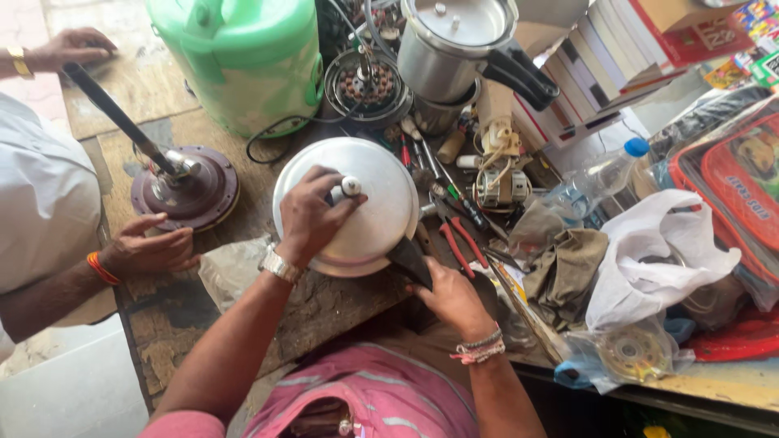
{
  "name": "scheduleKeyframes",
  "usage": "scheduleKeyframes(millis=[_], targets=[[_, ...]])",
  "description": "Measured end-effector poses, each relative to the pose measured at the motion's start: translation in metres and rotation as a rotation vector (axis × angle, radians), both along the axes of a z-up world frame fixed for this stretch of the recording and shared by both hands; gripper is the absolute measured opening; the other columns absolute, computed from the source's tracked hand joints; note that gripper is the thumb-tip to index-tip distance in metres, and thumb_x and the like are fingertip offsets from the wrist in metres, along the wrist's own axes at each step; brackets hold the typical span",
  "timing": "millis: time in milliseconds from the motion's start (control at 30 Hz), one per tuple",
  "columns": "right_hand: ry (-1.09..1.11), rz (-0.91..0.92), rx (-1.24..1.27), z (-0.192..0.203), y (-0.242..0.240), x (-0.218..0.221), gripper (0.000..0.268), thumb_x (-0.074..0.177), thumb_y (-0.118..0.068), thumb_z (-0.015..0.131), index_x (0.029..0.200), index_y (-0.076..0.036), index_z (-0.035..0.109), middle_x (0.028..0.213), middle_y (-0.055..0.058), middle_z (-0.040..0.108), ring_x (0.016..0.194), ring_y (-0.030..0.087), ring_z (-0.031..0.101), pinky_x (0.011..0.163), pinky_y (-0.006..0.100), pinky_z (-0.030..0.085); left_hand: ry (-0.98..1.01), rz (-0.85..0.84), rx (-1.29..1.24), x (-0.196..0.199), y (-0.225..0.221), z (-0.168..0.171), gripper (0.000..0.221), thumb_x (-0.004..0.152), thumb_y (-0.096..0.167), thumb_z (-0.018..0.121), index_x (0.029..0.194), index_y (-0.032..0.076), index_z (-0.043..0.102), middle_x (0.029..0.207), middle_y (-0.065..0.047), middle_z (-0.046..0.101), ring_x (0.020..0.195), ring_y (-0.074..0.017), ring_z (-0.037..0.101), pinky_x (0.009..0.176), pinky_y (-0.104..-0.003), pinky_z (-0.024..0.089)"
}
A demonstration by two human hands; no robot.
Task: The person disassembles a pressure cooker, removes the lid, and uses a hammer to tap the bottom of the pot. They then reassemble the cooker by placing the lid back on and securing it.
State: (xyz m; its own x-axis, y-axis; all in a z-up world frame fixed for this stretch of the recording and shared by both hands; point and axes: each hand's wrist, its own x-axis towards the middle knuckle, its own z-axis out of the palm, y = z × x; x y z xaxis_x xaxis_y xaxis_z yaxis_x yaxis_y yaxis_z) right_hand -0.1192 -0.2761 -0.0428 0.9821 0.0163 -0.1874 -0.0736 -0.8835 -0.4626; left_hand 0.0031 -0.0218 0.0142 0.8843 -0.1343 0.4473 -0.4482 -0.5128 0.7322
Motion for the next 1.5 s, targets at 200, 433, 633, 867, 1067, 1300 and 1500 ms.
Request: scheduleKeyframes(millis=[200, 433, 633, 867, 1067, 1300, 1500], targets=[[-0.033, 0.039, 0.09, 0.006, -0.003, 0.003, 0.058, 0.084, -0.035, 0.078, 0.127, -0.003, 0.057, 0.092, 0.025, 0.072, 0.094, 0.044, 0.068, 0.078, 0.052, 0.052, 0.008, 0.007, 0.022, 0.005, -0.003, -0.003, 0.032, 0.081, 0.036, 0.086, 0.098, 0.009, 0.079, 0.105, 0.0, 0.073, 0.069, -0.0171, 0.07, 0.063, -0.034, 0.054], [0.023, -0.017, 0.049, 0.001, 0.0, 0.002, 0.062, 0.083, -0.038, 0.077, 0.13, -0.004, 0.056, 0.091, 0.025, 0.072, 0.093, 0.043, 0.069, 0.079, 0.052, 0.053, 0.025, 0.038, 0.113, 0.006, -0.006, -0.002, 0.032, 0.08, 0.035, 0.085, 0.095, 0.008, 0.076, 0.099, -0.002, 0.07, 0.069, -0.0203, 0.07, 0.061, -0.036, 0.054], [0.105, -0.008, 0.506, -0.017, -0.014, 0.004, 0.071, 0.083, -0.038, 0.085, 0.133, 0.002, 0.054, 0.089, 0.017, 0.073, 0.077, 0.028, 0.071, 0.067, 0.039, 0.056, -0.03, 0.015, 0.041, -0.004, -0.001, -0.006, 0.029, 0.082, 0.03, 0.085, 0.097, 0.009, 0.074, 0.103, -0.005, 0.069, 0.074, -0.0212, 0.071, 0.065, -0.037, 0.057], [0.545, -0.14, 0.972, -0.034, -0.035, 0.0, 0.07, 0.075, -0.018, 0.082, 0.137, -0.003, 0.054, 0.074, 0.003, 0.064, 0.05, 0.01, 0.057, 0.042, 0.025, 0.042, -0.101, -0.124, 0.109, -0.016, -0.001, 0.003, 0.047, 0.08, 0.032, 0.085, 0.117, 0.007, 0.068, 0.11, -0.009, 0.069, 0.086, -0.0267, 0.071, 0.076, -0.039, 0.057], [0.429, -0.152, 0.704, -0.084, -0.033, -0.014, 0.065, 0.071, -0.013, 0.082, 0.132, -0.004, 0.061, 0.077, 0.005, 0.068, 0.054, 0.014, 0.06, 0.047, 0.029, 0.049, -0.3, 0.098, 0.081, -0.017, 0.032, -0.018, 0.077, 0.087, 0.049, 0.075, 0.145, 0.004, 0.053, 0.121, -0.023, 0.063, 0.109, -0.0412, 0.063, 0.092, -0.047, 0.05], [0.007, 0.021, 0.405, -0.072, -0.005, -0.048, 0.077, 0.07, -0.022, 0.088, 0.14, -0.006, 0.059, 0.098, 0.019, 0.077, 0.087, 0.024, 0.08, 0.08, 0.034, 0.06, 0.708, 0.021, -0.522, -0.002, 0.076, -0.041, 0.065, 0.102, 0.06, 0.051, 0.125, 0.0, 0.062, 0.101, -0.015, 0.068, 0.089, -0.0244, 0.061, 0.079, -0.04, 0.05], [-0.459, 0.102, -0.093, -0.015, 0.002, -0.054, 0.09, 0.063, -0.033, 0.093, 0.143, -0.01, 0.059, 0.075, 0.011, 0.071, 0.061, 0.028, 0.067, 0.057, 0.043, 0.054, 0.625, -0.083, -0.938, -0.014, 0.085, -0.023, 0.069, 0.107, 0.064, 0.048, 0.115, -0.003, 0.06, 0.098, -0.014, 0.063, 0.087, -0.022, 0.063, 0.077, -0.037, 0.054]])
